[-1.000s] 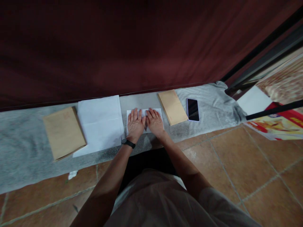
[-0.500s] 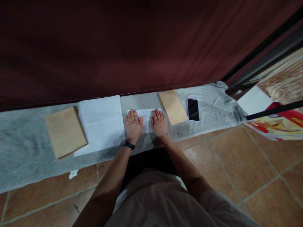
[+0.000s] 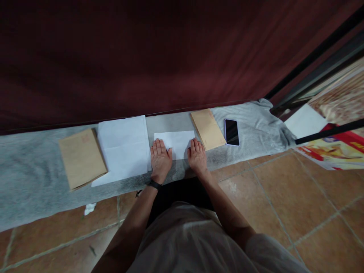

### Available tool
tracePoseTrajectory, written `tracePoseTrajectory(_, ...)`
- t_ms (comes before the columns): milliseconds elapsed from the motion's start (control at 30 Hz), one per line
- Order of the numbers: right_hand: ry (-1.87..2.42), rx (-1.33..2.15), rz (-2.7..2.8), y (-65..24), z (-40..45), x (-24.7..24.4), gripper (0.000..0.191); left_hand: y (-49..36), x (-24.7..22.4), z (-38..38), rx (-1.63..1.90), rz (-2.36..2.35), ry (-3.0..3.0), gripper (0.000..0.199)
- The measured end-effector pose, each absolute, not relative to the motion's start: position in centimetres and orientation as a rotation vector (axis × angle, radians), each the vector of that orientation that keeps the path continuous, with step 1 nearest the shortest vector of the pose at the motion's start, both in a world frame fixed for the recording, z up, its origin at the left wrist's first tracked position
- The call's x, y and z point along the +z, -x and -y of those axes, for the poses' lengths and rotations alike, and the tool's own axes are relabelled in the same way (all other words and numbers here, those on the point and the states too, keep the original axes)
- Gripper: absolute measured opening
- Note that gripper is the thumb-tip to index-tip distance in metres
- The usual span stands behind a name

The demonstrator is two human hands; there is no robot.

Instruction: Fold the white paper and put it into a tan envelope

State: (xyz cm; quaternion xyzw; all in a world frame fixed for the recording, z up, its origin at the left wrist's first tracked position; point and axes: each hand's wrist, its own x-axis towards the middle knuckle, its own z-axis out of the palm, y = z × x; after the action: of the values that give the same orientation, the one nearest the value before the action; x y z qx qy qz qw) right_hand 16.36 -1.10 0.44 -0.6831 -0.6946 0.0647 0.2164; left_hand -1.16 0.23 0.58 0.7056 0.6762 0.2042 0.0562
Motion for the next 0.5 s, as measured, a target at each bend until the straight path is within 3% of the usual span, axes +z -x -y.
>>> tracePoseTrajectory(500, 2.031, 0.215, 1.944, -17.0, 3.9, 2.8, 0.048, 1.8, 1.2, 2.9, 0.435, -1.862, -2.286, 0.054)
